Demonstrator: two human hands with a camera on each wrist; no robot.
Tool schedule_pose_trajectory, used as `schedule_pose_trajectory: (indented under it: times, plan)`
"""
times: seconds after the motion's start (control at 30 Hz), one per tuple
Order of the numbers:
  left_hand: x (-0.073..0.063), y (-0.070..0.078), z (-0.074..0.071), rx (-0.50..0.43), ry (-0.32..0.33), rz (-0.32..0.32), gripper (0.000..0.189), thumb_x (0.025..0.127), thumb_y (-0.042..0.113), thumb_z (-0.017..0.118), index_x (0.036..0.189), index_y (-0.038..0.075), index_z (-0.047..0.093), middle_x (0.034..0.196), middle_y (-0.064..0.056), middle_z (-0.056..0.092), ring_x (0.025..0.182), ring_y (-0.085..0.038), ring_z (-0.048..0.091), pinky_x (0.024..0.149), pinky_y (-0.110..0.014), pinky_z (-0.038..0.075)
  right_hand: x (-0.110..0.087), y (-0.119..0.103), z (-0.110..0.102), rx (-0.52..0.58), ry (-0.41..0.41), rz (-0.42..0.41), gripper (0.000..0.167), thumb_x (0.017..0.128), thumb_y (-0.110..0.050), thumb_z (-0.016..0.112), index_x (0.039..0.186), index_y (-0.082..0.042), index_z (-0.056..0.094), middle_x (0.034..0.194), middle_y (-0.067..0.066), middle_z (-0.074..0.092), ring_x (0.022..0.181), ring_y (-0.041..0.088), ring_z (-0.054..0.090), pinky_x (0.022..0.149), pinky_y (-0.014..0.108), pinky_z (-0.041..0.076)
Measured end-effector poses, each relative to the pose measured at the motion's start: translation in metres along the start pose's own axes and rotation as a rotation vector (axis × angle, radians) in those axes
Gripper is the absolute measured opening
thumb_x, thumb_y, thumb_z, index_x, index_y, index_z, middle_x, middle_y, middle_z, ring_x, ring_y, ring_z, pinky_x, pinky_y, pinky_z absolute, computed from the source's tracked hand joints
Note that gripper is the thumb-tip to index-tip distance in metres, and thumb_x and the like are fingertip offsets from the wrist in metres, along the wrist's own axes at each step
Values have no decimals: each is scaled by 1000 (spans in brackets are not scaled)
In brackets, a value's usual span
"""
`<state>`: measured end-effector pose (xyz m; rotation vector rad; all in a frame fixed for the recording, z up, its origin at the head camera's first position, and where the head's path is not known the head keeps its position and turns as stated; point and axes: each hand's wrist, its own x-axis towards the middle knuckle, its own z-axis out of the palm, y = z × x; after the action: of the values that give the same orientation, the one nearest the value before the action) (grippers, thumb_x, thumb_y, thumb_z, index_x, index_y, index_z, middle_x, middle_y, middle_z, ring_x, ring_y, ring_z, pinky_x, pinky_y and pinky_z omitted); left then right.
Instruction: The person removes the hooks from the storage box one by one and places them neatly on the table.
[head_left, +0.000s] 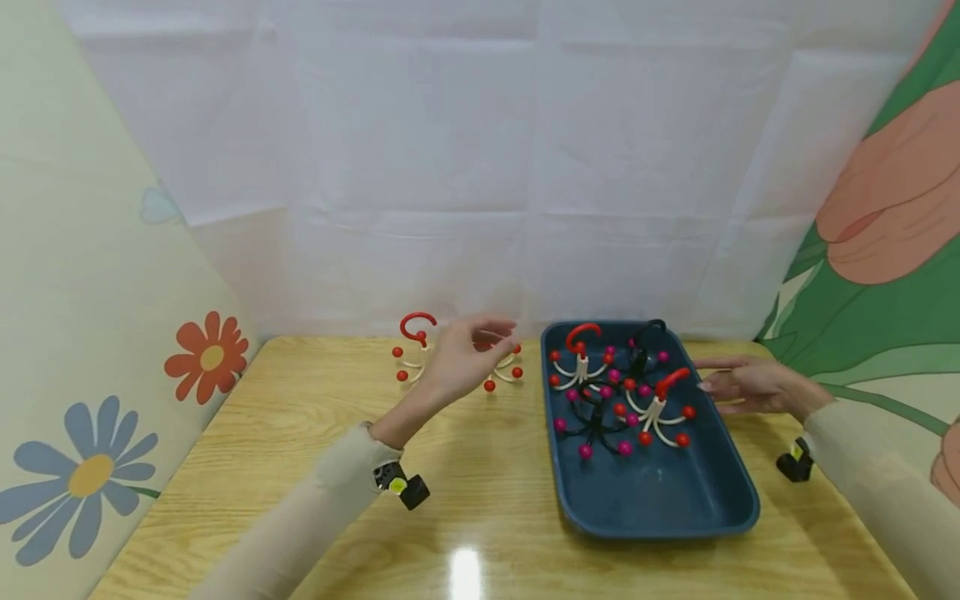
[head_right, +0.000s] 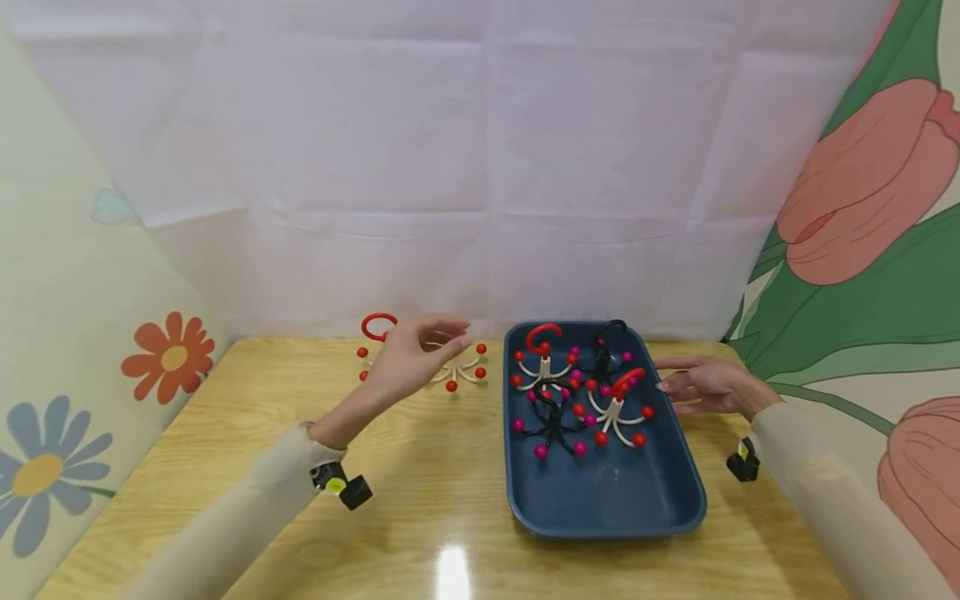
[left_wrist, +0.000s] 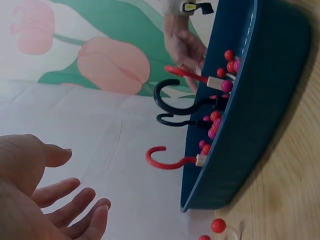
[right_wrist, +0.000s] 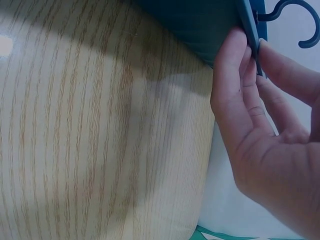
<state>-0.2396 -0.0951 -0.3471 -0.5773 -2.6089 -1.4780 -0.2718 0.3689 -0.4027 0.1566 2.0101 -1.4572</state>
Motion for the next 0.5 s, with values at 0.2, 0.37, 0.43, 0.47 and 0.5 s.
schedule_pose_trajectory:
  times: [0.2,0.37,0.43,0.47,0.5]
  plan:
    - [0,5,19,-53,-110,-1,40,101,32,72,137,15,71,131,-8,74,116,-26,73,94,-40,62,1,0,0,1,-3,2,83,106,-14,63,169,-6,10,106,-12,75,101,5,73,91,35,61]
    - [3,8,37,-65,-200,3,45,100,37,73,141,18,68,143,-5,68,128,-27,69,102,-44,59,1,1,1,14,2,-1,82,106,-13,63,169,-6,12,106,-11,76,101,6,73,91,35,61]
    - [3,10,45,-51,-231,9,46,101,39,72,142,19,68,146,-4,66,132,-28,66,106,-47,57,0,2,1,17,5,-2,81,106,-13,63,169,-5,13,106,-11,76,100,6,73,91,35,62]
    - [3,10,47,-48,-247,11,47,101,40,71,142,19,67,146,-4,66,133,-28,65,107,-47,56,0,2,2,15,5,-4,81,106,-13,63,169,-5,13,106,-11,77,101,6,73,91,35,62]
    - [3,11,50,-46,-259,14,47,101,41,71,142,18,67,145,-4,67,135,-27,64,109,-48,55,0,2,2,12,4,-6,80,106,-13,62,169,-5,13,106,-11,76,101,6,73,91,35,62]
